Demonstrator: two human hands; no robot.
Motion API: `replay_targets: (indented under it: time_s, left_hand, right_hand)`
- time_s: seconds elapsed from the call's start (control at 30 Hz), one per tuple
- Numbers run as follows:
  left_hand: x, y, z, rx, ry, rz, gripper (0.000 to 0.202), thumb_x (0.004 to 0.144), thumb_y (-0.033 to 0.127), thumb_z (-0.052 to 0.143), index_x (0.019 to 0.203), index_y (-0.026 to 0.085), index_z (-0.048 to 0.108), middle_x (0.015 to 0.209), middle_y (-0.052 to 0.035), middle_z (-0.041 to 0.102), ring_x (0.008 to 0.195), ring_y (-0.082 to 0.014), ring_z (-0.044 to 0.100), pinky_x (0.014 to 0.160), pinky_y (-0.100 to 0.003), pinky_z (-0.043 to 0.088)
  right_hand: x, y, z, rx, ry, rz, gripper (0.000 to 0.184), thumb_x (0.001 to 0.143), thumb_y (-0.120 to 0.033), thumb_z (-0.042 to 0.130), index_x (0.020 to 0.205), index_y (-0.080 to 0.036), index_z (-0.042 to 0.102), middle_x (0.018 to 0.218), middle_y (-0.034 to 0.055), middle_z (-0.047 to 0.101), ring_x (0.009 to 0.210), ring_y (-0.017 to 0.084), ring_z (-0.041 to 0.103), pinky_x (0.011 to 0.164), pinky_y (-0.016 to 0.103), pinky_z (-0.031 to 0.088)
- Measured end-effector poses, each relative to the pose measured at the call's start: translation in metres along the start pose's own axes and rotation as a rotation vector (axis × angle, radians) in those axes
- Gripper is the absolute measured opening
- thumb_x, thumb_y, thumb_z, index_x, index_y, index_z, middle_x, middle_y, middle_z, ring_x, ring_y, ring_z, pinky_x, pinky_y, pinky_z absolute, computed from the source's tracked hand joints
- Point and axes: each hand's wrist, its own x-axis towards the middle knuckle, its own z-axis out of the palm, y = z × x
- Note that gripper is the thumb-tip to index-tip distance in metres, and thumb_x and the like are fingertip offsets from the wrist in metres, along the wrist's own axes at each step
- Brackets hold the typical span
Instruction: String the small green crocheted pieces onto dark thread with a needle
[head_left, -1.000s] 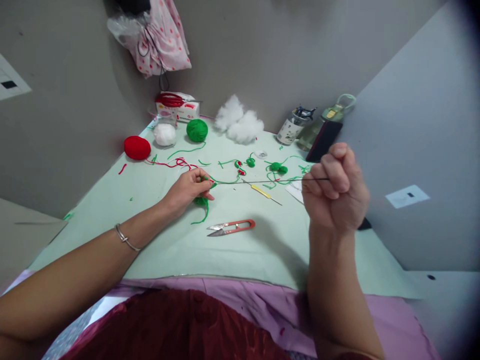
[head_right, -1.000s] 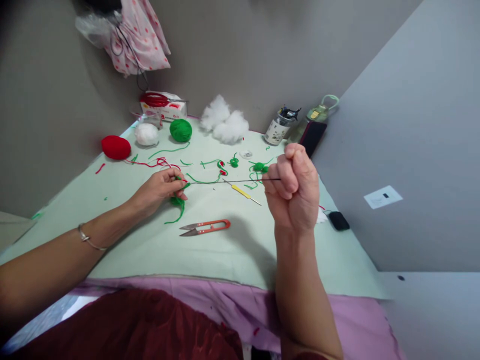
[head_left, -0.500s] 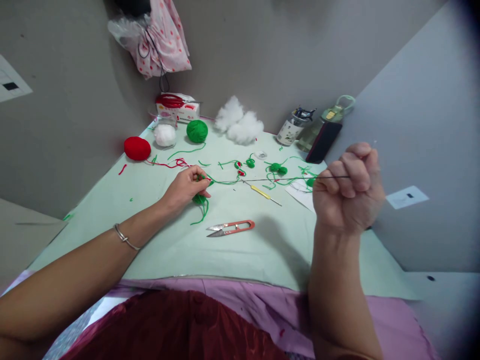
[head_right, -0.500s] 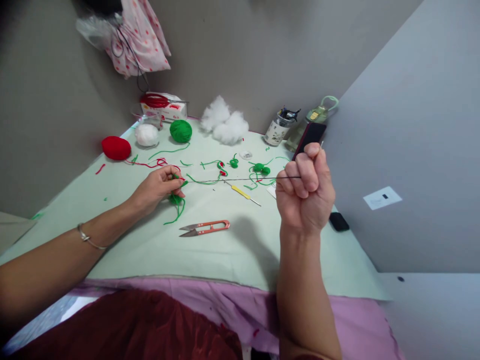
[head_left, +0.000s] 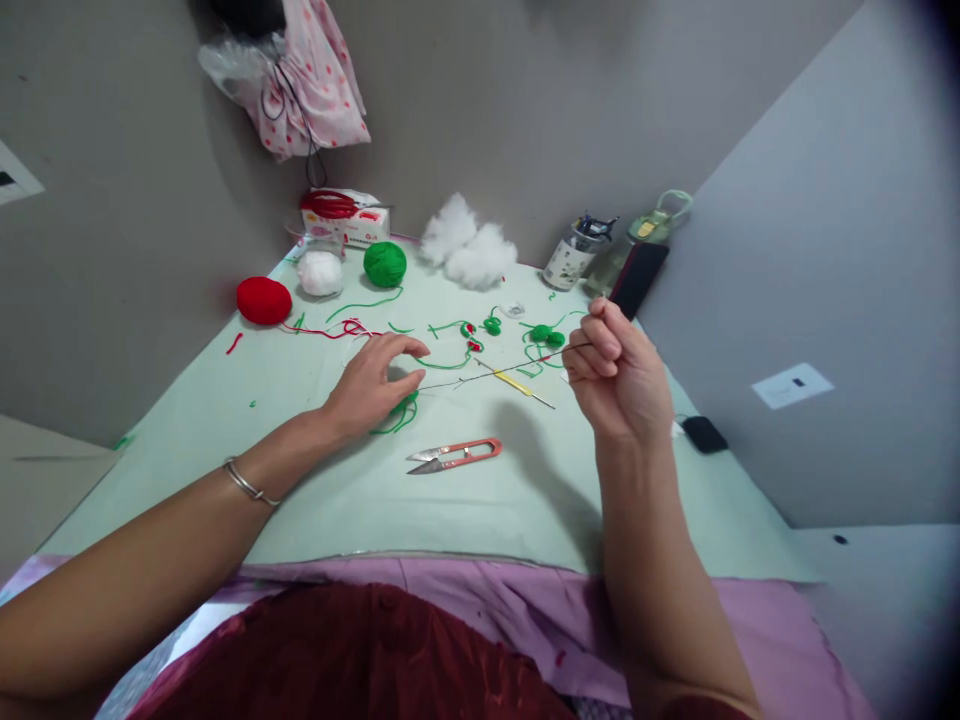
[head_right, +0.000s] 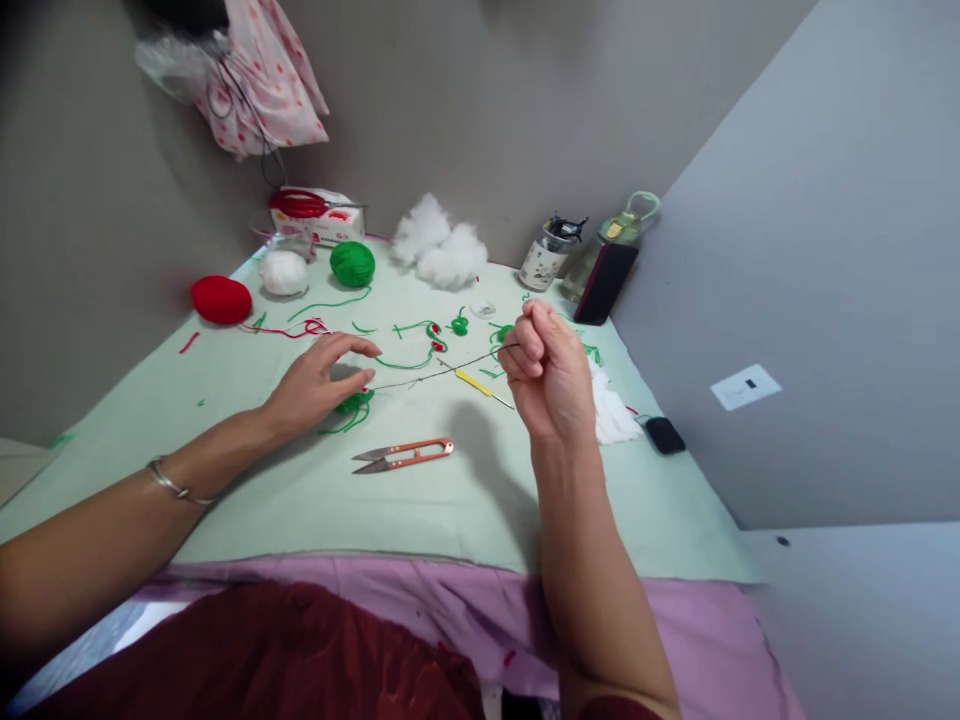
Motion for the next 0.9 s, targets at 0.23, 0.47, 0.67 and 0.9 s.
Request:
replay_targets:
  time_s: [0.23, 0.47, 0.67, 0.9]
  left_hand:
    - [-0.001, 0.023, 0.003, -0.146, -0.097, 0.002, 0.024, 0.094, 0.037, 0.057, 0.106, 0.022, 0.071, 0.097, -0.0045, 0.070, 0.084, -0.0190, 0.060, 0.075, -0.030, 0.046]
    - [0.029, 0.017, -0.003, -0.071, -0.316, 0.041, 0.031, 0.095, 0.038, 0.053, 0.112, 0.025, 0.075, 0.116, -0.0056, 0.075, 0.099, -0.0226, 0.065, 0.081, -0.029, 0.046]
    - [0.045, 0.009, -0.003, -0.335, -0.559, -0.049, 0.024, 0.088, 0.042, 0.065, 0.102, 0.030, 0.081, 0.101, -0.0049, 0.080, 0.099, -0.0224, 0.071, 0.087, -0.027, 0.049]
    - [0.057, 0.009, 0.001, -0.373, -0.775, -0.080, 0.018, 0.084, 0.040, 0.071, 0.093, 0.031, 0.082, 0.107, -0.0051, 0.079, 0.105, -0.0227, 0.070, 0.087, -0.028, 0.051]
  right_hand:
    - [0.000, -0.002, -0.001, -0.012, 0.000, -0.018, 0.018, 0.090, -0.022, 0.072, 0.079, -0.018, 0.057, 0.052, -0.0115, 0.031, 0.039, 0.001, 0.025, 0.037, 0.010, 0.026]
    - [0.000, -0.001, -0.001, -0.016, -0.005, -0.015, 0.020, 0.087, -0.021, 0.074, 0.078, -0.019, 0.056, 0.051, -0.0115, 0.032, 0.039, 0.002, 0.022, 0.036, 0.012, 0.025]
    - [0.001, 0.001, -0.003, -0.015, -0.014, -0.023, 0.020, 0.086, -0.022, 0.074, 0.079, -0.019, 0.056, 0.052, -0.0112, 0.034, 0.040, 0.003, 0.022, 0.036, 0.012, 0.025]
    - [0.003, 0.002, -0.004, -0.031, -0.015, -0.012, 0.022, 0.085, -0.023, 0.076, 0.079, -0.019, 0.055, 0.052, -0.0114, 0.032, 0.040, 0.002, 0.024, 0.037, 0.012, 0.025]
